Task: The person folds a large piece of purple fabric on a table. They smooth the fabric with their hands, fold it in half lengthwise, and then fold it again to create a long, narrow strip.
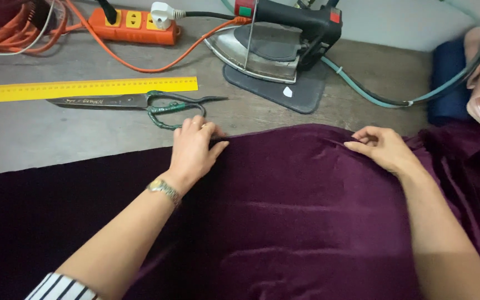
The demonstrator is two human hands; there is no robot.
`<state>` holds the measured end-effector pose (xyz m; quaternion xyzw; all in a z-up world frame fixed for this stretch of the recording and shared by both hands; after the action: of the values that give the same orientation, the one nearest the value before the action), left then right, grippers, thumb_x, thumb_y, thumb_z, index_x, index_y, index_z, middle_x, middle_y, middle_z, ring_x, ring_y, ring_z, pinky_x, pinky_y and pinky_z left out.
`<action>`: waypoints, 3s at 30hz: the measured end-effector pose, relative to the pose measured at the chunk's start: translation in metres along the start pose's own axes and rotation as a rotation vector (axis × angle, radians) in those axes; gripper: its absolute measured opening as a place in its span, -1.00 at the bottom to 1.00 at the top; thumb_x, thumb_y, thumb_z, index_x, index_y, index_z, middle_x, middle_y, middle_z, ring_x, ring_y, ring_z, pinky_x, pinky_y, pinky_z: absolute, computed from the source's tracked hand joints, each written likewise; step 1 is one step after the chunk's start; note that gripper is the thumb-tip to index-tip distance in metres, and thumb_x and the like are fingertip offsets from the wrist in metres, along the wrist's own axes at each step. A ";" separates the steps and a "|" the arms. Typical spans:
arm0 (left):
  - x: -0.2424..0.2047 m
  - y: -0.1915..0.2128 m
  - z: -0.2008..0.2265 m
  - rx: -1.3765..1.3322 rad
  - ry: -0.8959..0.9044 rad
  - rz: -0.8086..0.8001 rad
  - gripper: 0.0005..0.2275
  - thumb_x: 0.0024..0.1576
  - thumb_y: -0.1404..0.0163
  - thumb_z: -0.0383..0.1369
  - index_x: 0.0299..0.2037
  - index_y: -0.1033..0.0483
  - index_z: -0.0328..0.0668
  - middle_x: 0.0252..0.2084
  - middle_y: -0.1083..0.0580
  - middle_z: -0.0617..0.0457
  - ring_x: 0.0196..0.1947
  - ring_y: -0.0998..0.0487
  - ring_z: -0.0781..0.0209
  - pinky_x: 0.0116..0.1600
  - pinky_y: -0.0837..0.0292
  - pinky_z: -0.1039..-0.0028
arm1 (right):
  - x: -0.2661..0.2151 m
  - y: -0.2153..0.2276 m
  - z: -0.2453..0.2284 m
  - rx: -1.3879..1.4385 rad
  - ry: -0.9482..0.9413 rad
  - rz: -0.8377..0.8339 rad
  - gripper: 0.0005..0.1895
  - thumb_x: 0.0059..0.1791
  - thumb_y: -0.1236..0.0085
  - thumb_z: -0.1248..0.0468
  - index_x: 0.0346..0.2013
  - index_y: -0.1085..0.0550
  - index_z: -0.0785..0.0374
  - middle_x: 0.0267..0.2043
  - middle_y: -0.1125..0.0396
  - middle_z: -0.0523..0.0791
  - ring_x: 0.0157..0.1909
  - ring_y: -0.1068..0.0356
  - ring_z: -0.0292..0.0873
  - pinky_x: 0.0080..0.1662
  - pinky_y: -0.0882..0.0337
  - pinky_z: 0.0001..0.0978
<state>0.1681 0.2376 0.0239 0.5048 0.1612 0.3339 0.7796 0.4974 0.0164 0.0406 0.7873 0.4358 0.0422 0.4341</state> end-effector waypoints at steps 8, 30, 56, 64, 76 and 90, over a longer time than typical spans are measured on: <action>0.021 -0.014 0.007 -0.025 -0.014 -0.078 -0.90 0.01 -0.12 -0.15 -0.40 -0.52 0.16 -0.27 -0.37 0.07 -0.10 -0.35 -0.06 -0.17 -0.25 0.08 | 0.019 0.002 0.056 0.036 -0.033 -0.052 -0.89 -0.07 -0.24 0.25 -0.34 -0.55 0.23 -0.44 -0.38 -0.17 -0.43 -0.23 -0.34 -0.33 -0.15 -0.54; 0.024 -0.021 0.014 -0.048 0.067 -0.182 -0.91 0.04 -0.09 -0.12 -0.37 -0.52 0.22 -0.22 -0.34 0.12 -0.09 -0.32 0.06 -0.05 -0.15 0.14 | 0.006 0.003 0.030 0.030 -0.077 0.030 -0.92 -0.04 -0.22 0.27 -0.32 -0.55 0.20 -0.43 -0.37 -0.19 -0.44 -0.22 -0.37 -0.33 -0.18 -0.56; 0.024 -0.022 0.015 0.010 0.135 -0.192 -0.88 0.01 -0.07 -0.15 -0.33 -0.46 0.17 -0.25 -0.29 0.23 -0.02 -0.34 0.18 0.09 -0.17 0.16 | 0.027 0.008 0.042 -0.164 0.031 0.184 -0.89 -0.09 -0.22 0.29 -0.28 -0.56 0.18 -0.43 -0.43 -0.10 -0.42 -0.38 -0.18 -0.32 -0.36 -0.32; 0.028 -0.013 0.072 0.101 -0.123 0.054 -0.81 -0.01 -0.12 -0.30 -0.21 -0.45 0.00 -0.22 -0.32 0.10 -0.09 -0.40 0.05 -0.08 -0.33 0.19 | 0.016 0.018 0.021 -0.112 -0.011 0.135 -0.84 -0.01 -0.08 0.20 -0.22 -0.57 0.14 -0.39 -0.44 -0.11 -0.37 -0.36 -0.19 -0.26 -0.35 -0.29; 0.033 -0.069 0.159 0.252 -0.325 -0.145 -0.47 0.18 0.11 -0.21 0.32 -0.07 -0.24 0.33 -0.07 -0.15 0.30 -0.07 0.01 0.20 -0.05 0.18 | 0.019 0.094 0.087 -0.339 0.142 0.278 -0.76 0.05 0.05 0.29 -0.06 -0.53 0.20 -0.06 -0.39 0.04 -0.03 -0.36 0.11 0.01 -0.35 -0.07; 0.038 -0.091 0.170 0.250 -0.453 -0.161 -0.55 0.06 0.11 -0.33 0.21 -0.28 -0.10 0.17 -0.18 0.01 0.17 -0.15 0.11 0.08 -0.14 0.28 | 0.020 0.083 0.129 -0.281 0.162 0.400 -0.79 -0.15 -0.19 0.41 -0.22 -0.56 0.27 -0.25 -0.37 0.03 -0.32 -0.44 0.01 -0.28 -0.44 -0.26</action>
<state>0.3277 0.1238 0.0204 0.6446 0.0624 0.1271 0.7513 0.6214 -0.0726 0.0140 0.7839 0.2946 0.2504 0.4859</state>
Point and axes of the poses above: each hand's wrist, its own x-axis towards the middle knuckle, its own y-axis out of the back of the hand, z = x × y, the point moved 7 cm from there along x, towards the middle knuckle
